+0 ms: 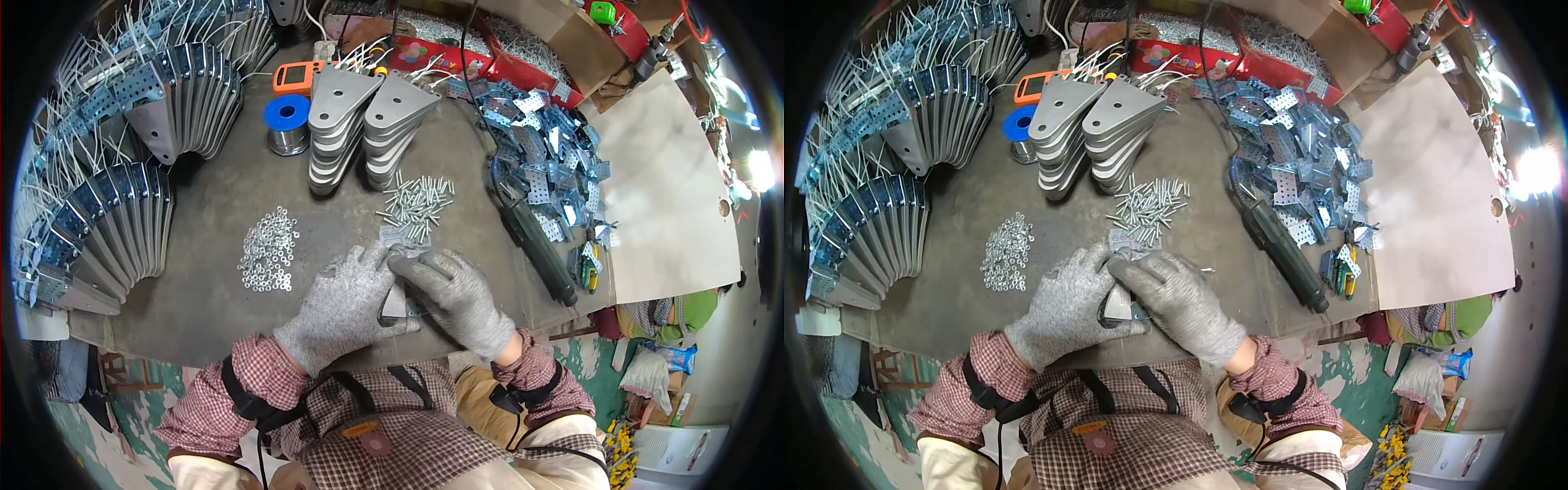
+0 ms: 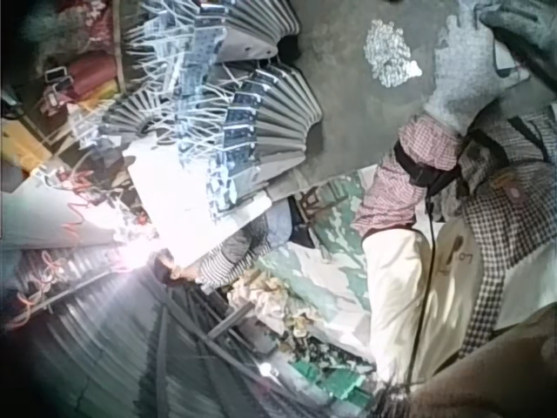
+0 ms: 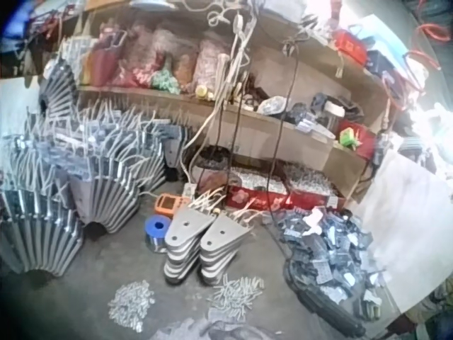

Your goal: Assembly of metal brackets using an electric screwdriver to secure components.

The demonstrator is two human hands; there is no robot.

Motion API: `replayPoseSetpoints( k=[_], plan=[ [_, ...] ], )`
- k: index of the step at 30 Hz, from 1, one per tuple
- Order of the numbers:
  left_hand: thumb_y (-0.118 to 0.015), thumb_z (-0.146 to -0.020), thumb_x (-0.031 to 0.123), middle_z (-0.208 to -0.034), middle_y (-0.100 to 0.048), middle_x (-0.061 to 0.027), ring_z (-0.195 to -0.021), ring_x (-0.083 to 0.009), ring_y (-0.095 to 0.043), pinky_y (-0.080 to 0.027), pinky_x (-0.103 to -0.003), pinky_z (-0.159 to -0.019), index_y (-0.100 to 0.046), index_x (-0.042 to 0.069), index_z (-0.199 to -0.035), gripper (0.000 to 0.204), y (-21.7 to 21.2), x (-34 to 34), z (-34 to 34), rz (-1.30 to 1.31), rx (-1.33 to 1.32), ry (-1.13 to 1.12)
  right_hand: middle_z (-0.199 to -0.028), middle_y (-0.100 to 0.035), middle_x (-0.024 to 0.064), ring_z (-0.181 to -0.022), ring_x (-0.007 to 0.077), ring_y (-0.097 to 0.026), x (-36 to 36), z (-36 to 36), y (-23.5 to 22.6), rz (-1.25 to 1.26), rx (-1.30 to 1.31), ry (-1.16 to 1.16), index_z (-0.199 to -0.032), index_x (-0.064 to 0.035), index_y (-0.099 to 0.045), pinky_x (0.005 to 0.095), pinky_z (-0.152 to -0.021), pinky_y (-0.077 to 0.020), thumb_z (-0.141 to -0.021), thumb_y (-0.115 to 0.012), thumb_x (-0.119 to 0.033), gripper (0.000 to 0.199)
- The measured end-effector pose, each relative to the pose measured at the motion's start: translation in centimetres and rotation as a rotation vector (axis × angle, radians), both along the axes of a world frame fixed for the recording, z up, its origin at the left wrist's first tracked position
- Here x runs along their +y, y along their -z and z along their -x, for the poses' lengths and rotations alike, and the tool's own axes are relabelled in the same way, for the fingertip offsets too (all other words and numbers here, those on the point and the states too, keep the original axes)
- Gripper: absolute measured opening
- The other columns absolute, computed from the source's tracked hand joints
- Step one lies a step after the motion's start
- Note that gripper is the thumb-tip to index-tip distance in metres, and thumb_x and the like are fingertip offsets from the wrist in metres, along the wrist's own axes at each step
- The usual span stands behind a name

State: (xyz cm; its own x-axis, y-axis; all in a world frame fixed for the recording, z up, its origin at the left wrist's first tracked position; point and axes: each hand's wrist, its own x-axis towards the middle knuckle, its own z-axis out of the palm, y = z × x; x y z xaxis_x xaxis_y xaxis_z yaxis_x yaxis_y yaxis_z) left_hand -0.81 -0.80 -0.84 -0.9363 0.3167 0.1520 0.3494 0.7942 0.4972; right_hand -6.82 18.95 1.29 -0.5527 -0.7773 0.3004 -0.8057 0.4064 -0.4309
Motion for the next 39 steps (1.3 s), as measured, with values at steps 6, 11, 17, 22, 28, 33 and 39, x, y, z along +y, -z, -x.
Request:
replayPoseSetpoints(
  k=[6,11,17,22,28,33,39],
  plan=[
    [-0.077,-0.077,0.059,-0.137,-0.052,-0.0214,-0.121,-0.0374,-0.056,-0.047,-0.049,-0.104,-0.046,-0.001,-0.146,0.096,-1.1,0.3,0.3,0.011,-0.055,-0.005,-0.105,-0.064,0.0192,-0.099,0.0353,-0.067,0.2,5.1,-1.5,-0.199,0.083,0.301,-0.112,-0.0019,-0.062,0.0444,-0.084,-0.0556,-0.093,-0.061,-0.012,0.022],
    [-0.077,-0.075,0.063,-0.129,-0.056,-0.0203,-0.114,-0.0366,-0.059,-0.049,-0.047,-0.1,-0.048,0.01,-0.149,0.096,-1.1,0.4,0.4,-0.017,0.043,0.05,-0.106,-0.064,0.0205,-0.1,0.037,-0.068,-0.9,6.5,-0.2,-0.413,0.15,0.303,-0.115,-0.0026,-0.057,0.0472,-0.083,-0.0562,-0.089,-0.059,-0.008,0.026],
    [-0.077,-0.076,0.06,-0.131,-0.055,-0.0178,-0.114,-0.0354,-0.058,-0.049,-0.047,-0.098,-0.048,0.014,-0.15,0.092,-0.8,0.2,0.2,-0.038,0.014,0.034,-0.099,-0.065,0.0162,-0.086,0.0364,-0.066,0.8,6.0,-2.3,-0.06,-0.005,0.216,-0.106,-0.0012,-0.065,0.0434,-0.078,-0.0539,-0.086,-0.066,-0.008,0.021],
    [-0.078,-0.077,0.056,-0.131,-0.055,-0.0162,-0.112,-0.0338,-0.057,-0.05,-0.047,-0.096,-0.048,0.014,-0.15,0.09,-0.2,0.2,0.1,-0.054,0.033,0.032,-0.103,-0.067,0.0116,-0.09,0.0284,-0.068,2.3,-1.3,-1.7,0.038,-0.426,-0.051,-0.111,-0.0064,-0.07,0.0377,-0.078,-0.0556,-0.088,-0.071,-0.01,0.024],
    [-0.082,-0.073,0.052,-0.122,-0.056,-0.0154,-0.111,-0.0348,-0.058,-0.051,-0.046,-0.094,-0.046,0.012,-0.151,0.094,-0.3,0.4,0.4,0.006,0.009,0.017,-0.11,-0.065,0.0091,-0.102,0.0293,-0.067,2.5,-3.9,0.2,-0.088,-0.219,0.078,-0.116,-0.0117,-0.07,0.0411,-0.086,-0.0554,-0.086,-0.071,-0.008,0.03],
    [-0.088,-0.075,0.032,-0.125,-0.056,-0.015,-0.116,-0.0287,-0.059,-0.051,-0.041,-0.099,-0.043,0.004,-0.147,0.09,-2.8,0.6,-2.1,-0.368,-0.195,-0.113,-0.121,-0.061,0.0178,-0.116,0.0347,-0.061,3.9,-7.2,0.6,0.003,-0.19,0.179,-0.134,-0.0043,-0.057,0.0433,-0.101,-0.0505,-0.085,-0.075,-0.012,0.053],
    [-0.069,-0.096,0.028,-0.112,-0.065,-0.0122,-0.097,-0.0268,-0.067,-0.056,-0.038,-0.083,-0.059,0.007,-0.126,0.037,-5.3,7.2,3.5,-0.553,-0.322,0.245,-0.131,-0.052,0.0277,-0.112,0.0381,-0.06,5.9,-7.2,1.8,0.491,-0.548,0.51,-0.146,0.0067,-0.036,0.0451,-0.094,-0.0519,-0.096,-0.062,-0.013,0.06]
  ],
)
